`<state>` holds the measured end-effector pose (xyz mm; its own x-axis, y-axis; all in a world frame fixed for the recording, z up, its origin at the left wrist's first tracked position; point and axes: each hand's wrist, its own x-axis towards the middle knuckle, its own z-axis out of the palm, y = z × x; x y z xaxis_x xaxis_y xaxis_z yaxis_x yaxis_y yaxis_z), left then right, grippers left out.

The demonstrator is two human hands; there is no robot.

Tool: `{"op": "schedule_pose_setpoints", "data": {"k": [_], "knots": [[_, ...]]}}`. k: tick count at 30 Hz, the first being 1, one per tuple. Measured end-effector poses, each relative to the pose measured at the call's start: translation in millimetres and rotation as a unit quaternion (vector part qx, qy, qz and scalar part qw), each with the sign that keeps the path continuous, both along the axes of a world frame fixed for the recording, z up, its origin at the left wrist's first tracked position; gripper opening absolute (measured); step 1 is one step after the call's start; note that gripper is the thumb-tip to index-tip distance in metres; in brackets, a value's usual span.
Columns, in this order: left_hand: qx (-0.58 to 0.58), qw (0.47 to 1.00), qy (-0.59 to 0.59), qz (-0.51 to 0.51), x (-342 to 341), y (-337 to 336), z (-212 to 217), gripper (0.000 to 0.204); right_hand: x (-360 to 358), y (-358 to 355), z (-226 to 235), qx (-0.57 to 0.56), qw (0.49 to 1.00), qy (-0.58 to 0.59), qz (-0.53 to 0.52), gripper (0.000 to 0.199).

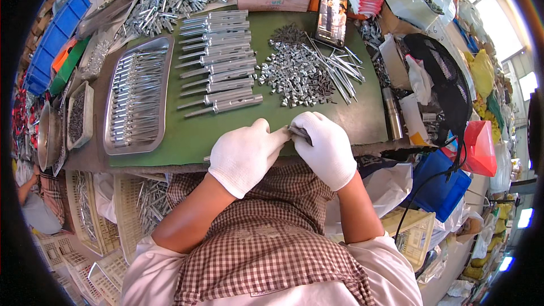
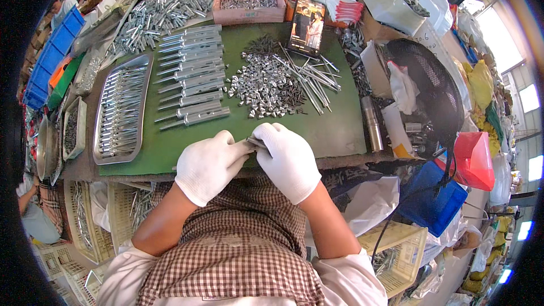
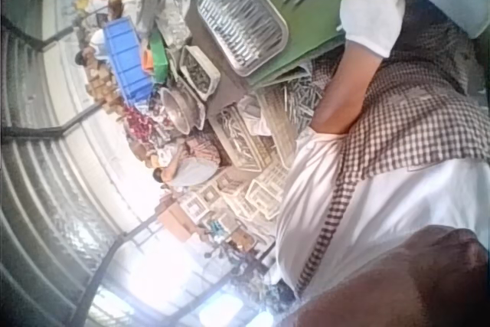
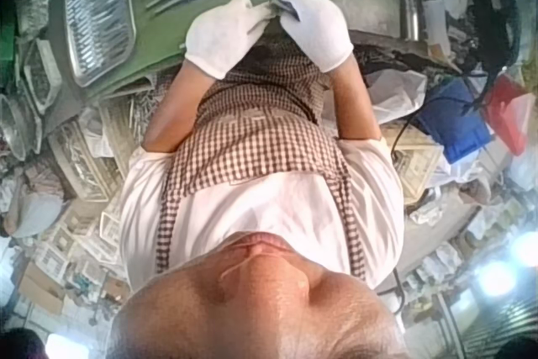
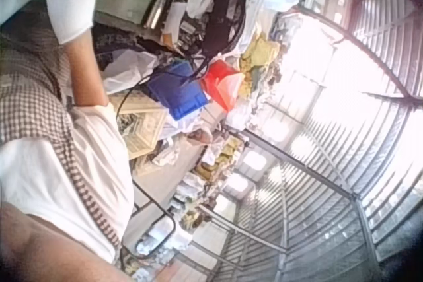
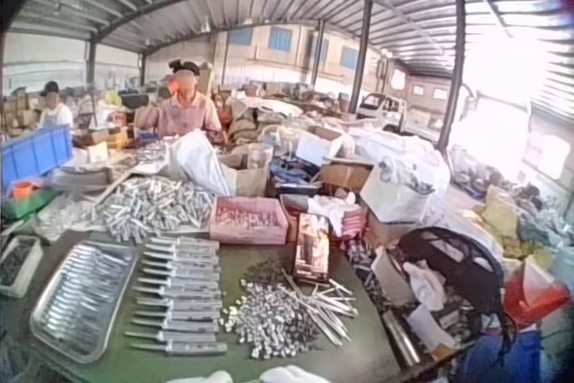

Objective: Manual assembly of small metal components into units at a cluttered workshop table.

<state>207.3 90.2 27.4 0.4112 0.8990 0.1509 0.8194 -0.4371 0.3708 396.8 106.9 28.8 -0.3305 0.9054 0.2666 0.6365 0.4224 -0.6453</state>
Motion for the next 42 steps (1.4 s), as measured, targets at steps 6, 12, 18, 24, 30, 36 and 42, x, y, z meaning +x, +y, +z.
{"op": "schedule_pose_setpoints", "data": {"k": [6, 12, 18, 24, 30, 36, 42], "knots": [[-0.025, 0.999, 0.033, 0.000, 0.9, 2.1, -5.0, 0.025, 6.8, 0.5, 1.6, -0.029, 1.000, -0.003, 0.011, 0.016], [0.006, 0.997, 0.072, -0.031, -0.2, 3.1, -0.6, 0.027, 8.0, -7.0, -13.7, 0.053, 0.999, -0.012, -0.004, 0.020], [0.002, 0.996, 0.090, -0.022, 4.3, 5.2, 6.4, 0.025, -1.4, 6.0, -6.9, -0.262, 0.775, 0.570, -0.074, 0.027], [-0.004, 0.993, 0.112, -0.023, 5.3, 5.2, 7.2, 0.025, -20.9, 25.6, -27.1, -0.211, 0.631, 0.744, 0.060, 0.049], [0.010, 0.992, 0.116, -0.038, 5.0, 3.5, 7.9, 0.021, -26.3, 19.6, -32.9, -0.130, 0.800, 0.586, 0.011, 0.042], [0.012, 0.989, 0.143, -0.043, 23.5, 11.1, 7.9, 0.016, -23.1, 12.8, -24.3, -0.111, 0.760, 0.640, 0.024, 0.046], [0.026, 0.995, 0.090, -0.038, 8.2, 10.9, 6.8, 0.016, -9.8, 24.6, -37.4, -0.190, 0.594, 0.778, 0.074, 0.053]]}}
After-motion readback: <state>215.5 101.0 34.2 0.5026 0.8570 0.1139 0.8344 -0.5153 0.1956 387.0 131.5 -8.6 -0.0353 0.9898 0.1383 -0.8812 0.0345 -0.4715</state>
